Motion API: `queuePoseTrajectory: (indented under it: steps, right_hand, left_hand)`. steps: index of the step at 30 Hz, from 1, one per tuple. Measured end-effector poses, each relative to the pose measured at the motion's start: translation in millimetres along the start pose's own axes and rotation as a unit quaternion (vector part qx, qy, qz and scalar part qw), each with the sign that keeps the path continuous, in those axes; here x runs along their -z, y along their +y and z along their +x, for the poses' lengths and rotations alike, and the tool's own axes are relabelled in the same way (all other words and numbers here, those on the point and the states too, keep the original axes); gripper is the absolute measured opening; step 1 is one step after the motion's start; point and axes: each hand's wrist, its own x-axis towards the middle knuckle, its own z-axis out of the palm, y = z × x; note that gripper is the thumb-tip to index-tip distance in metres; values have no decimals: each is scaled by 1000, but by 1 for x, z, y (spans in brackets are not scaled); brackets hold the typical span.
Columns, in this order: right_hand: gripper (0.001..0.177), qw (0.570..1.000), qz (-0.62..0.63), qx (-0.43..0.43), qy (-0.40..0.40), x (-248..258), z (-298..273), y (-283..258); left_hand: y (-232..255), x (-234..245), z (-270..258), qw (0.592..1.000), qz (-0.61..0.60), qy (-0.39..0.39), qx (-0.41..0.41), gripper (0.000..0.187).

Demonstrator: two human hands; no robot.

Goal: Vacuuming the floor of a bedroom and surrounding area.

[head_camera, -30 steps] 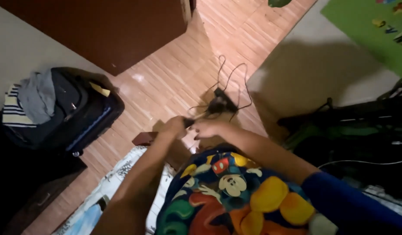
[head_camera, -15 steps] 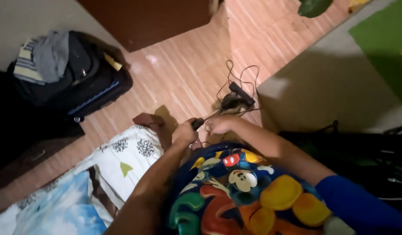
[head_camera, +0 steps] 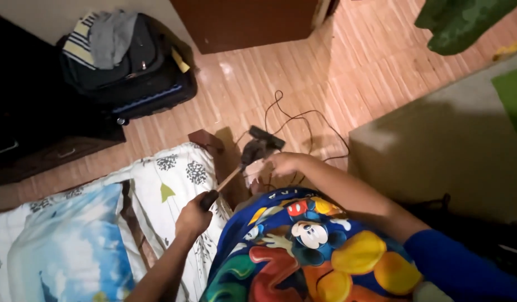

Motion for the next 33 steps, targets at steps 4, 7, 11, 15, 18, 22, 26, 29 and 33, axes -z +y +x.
queuePoseTrajectory:
  steps: [4,7,11,15,18,22,26,29,33]
  right_hand:
    - [77,998,63,-7,-16,-5,1,-13]
    - [76,998,-26,45,25,2,6,-24]
    - [62,999,5,40,-11,-5,-3,-25]
    - [63,999,29,42,14,-29,13,16]
    - [74,996,78,31,-15,-22,-11,19]
    - [80,999,14,-11,35,-20,-38,16]
    - [78,999,-38,-20,23,-17,-45,19]
    - [80,999,-26,-23,12,-12,-41,15]
    - [79,998,23,44,27,-20,-7,31]
  left_hand:
    - [-7,-7,4,999,-47,11,26,46]
    - [-3,3,18,998,-55,19,-13,53]
    - [25,-16,38,999,6,7,-47,45]
    - [59,-48,94,996,-12,4,-85,52]
    - [105,-67,132,985,-79,11,-154,61]
    - [168,-79,160,986,-72,-26,-150,60]
    - [179,-114,196,976,-100,-32,-190,63]
    - [174,-101,181,982,-76,-29,-172,65]
    - [140,-65,125,994,-50,-9,-100,77]
